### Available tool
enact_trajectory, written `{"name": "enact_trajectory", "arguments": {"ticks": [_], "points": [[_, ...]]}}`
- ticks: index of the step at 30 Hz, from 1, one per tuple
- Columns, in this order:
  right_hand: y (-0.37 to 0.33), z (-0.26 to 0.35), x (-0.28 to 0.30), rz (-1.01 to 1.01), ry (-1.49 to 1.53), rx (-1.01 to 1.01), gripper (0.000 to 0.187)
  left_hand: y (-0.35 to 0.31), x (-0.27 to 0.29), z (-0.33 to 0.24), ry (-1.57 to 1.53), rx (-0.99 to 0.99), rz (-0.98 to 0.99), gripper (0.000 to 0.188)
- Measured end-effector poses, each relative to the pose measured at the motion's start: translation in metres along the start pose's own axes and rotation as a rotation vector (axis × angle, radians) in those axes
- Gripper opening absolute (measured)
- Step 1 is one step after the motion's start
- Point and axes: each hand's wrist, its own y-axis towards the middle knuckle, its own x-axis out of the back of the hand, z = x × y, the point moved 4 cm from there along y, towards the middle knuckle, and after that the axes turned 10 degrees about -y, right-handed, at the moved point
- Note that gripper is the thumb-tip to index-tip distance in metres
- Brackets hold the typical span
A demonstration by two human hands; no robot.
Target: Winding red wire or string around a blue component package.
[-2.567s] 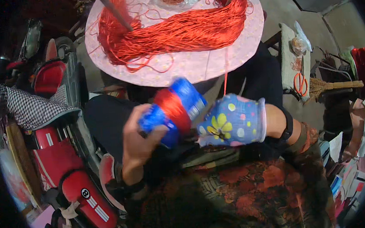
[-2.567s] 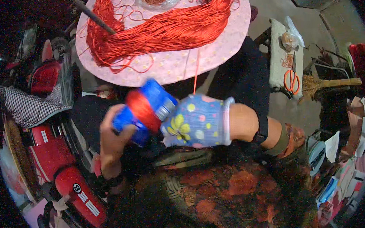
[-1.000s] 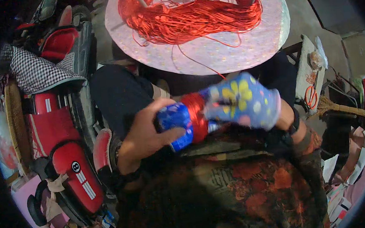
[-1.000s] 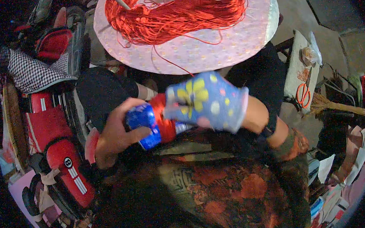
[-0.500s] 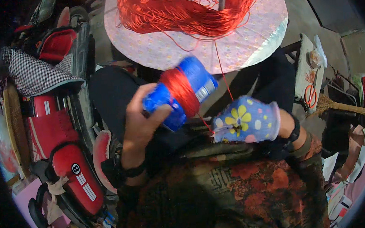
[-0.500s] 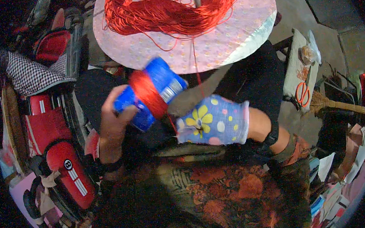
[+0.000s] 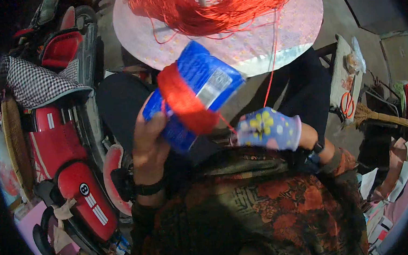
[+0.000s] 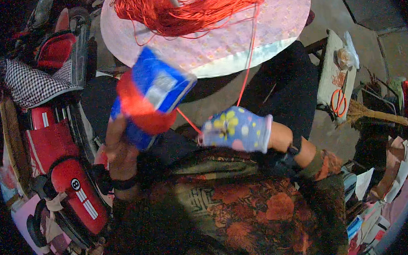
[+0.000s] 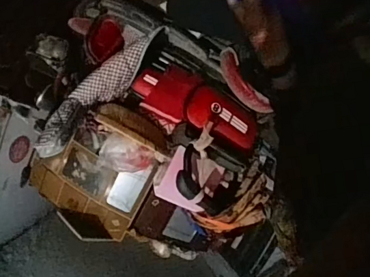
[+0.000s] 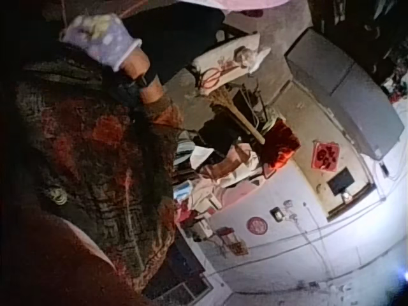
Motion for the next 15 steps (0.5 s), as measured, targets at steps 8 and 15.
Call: {"name": "enact_trajectory", "arguments": {"ticks": [8, 15], "points": [[0.046, 0.0, 0.071, -0.127, 0.025, -0.121, 0.018, -0.002, -0.003, 0.021, 0.735, 0.338, 0.37, 0.052], [0.008, -0.047, 0.001, -0.053, 0.727, -0.185, 0.031, 0.003, 0.106, 0.035, 0.658, -0.024, 0.119, 0.051]]}}
